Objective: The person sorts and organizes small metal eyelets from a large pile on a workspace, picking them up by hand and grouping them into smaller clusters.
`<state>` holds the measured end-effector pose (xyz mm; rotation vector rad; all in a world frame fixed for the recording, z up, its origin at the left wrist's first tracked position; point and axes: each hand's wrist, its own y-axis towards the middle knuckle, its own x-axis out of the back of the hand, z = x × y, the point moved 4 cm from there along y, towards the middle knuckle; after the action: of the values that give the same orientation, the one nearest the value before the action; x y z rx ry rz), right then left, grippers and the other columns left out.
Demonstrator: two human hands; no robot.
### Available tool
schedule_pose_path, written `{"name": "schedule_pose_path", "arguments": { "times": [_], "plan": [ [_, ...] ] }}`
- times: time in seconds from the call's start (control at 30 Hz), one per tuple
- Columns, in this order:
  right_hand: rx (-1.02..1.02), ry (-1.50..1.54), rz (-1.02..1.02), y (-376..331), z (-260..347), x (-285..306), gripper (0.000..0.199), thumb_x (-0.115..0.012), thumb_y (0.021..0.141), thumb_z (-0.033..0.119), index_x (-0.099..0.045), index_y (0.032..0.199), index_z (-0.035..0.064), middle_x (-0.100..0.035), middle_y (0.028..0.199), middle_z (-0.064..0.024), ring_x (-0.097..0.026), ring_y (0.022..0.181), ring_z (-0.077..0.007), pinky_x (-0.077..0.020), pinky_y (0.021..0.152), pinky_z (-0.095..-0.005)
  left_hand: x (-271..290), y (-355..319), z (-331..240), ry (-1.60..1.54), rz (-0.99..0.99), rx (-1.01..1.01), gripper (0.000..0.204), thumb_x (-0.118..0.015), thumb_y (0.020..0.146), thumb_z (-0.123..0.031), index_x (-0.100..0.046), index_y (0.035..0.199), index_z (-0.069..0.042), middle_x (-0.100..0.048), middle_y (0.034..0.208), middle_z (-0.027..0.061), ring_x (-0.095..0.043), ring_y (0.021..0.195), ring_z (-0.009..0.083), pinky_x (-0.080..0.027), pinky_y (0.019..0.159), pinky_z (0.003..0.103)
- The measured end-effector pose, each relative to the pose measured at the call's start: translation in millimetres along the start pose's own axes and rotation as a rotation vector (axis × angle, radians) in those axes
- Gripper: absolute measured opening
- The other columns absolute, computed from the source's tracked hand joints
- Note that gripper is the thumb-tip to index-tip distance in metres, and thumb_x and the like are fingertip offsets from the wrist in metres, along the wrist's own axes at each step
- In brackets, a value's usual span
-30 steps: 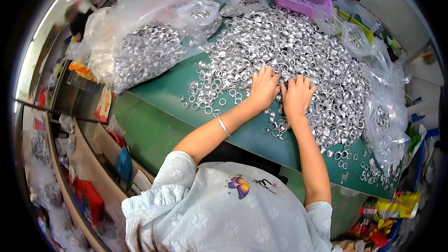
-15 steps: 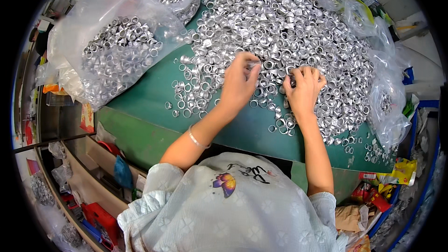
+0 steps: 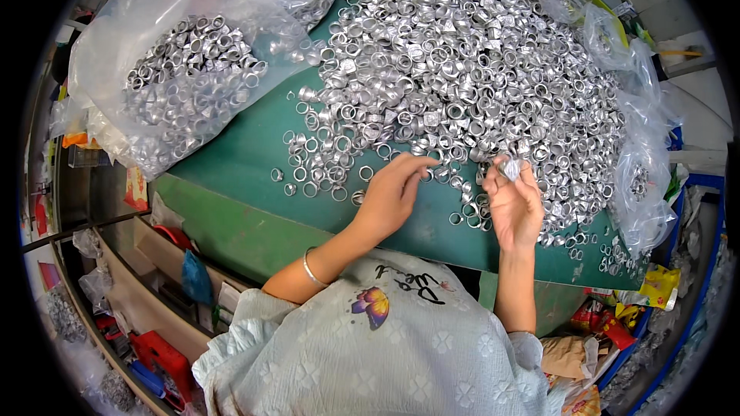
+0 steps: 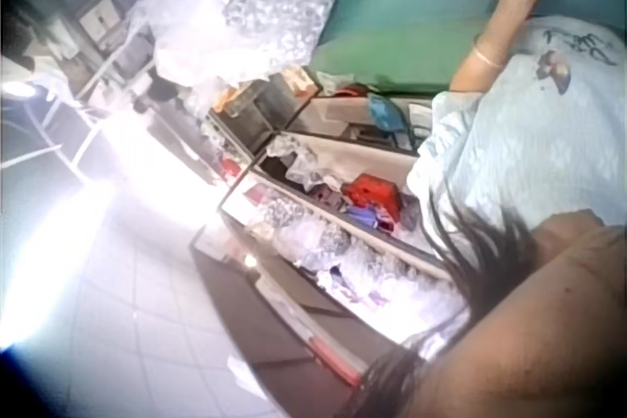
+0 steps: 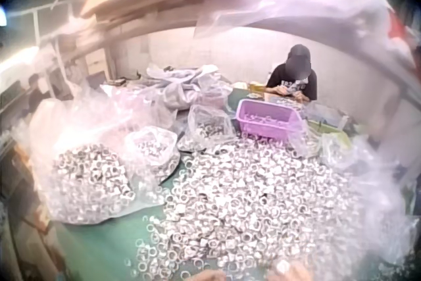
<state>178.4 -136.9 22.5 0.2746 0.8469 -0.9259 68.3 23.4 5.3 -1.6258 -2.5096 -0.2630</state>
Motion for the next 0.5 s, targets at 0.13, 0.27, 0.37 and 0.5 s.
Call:
{"name": "schedule_pose_path", "arguments": {
  "times": [0.13,0.27,0.37,0.5],
  "plan": [
    [-0.086,0.050,-0.010,1.0,7.7,4.8,0.033,-0.055,0.080,0.005,-0.046,0.111,0.0012,-0.053,0.095,-0.0111,-0.051,0.079,-0.0177,-0.0403,0.066,-0.0262,-3.5,20.5,-15.8,0.345,-0.060,-0.179,0.028,-0.056,0.081,0.002,-0.058,0.107,-0.007,-0.054,0.094,0.0092,-0.055,0.061,0.0257,-0.045,0.058,0.032],
    [0.251,-1.298,-0.101,17.3,19.6,-5.3,0.016,-0.060,0.081,0.008,-0.062,0.095,0.0019,-0.053,0.063,-0.0015,-0.050,0.053,-0.0145,-0.0411,0.053,-0.0272,14.8,59.5,-25.9,0.636,-0.091,-0.112,0.027,-0.058,0.080,-0.004,-0.059,0.106,-0.008,-0.055,0.106,0.0074,-0.060,0.068,0.0283,-0.048,0.060,0.037],
    [0.584,-2.134,-0.110,46.7,4.9,-40.2,0.019,-0.065,0.077,0.018,-0.065,0.093,0.0065,-0.063,0.072,-0.0139,-0.061,0.058,-0.0296,-0.0453,0.052,-0.0378,5.4,81.3,-9.7,0.802,-0.014,-0.189,0.029,-0.059,0.078,-0.007,-0.057,0.107,-0.009,-0.054,0.111,0.0078,-0.062,0.070,0.0308,-0.050,0.060,0.042],
    [0.444,-2.224,-0.138,60.6,-4.5,-30.1,0.020,-0.067,0.075,0.020,-0.064,0.088,0.0048,-0.062,0.067,-0.0099,-0.059,0.054,-0.0267,-0.0430,0.049,-0.0375,-0.1,80.9,-8.3,0.887,0.098,-0.176,0.030,-0.060,0.077,-0.009,-0.055,0.107,-0.009,-0.049,0.118,0.0116,-0.062,0.065,0.0341,-0.050,0.058,0.043]
  ]
}}
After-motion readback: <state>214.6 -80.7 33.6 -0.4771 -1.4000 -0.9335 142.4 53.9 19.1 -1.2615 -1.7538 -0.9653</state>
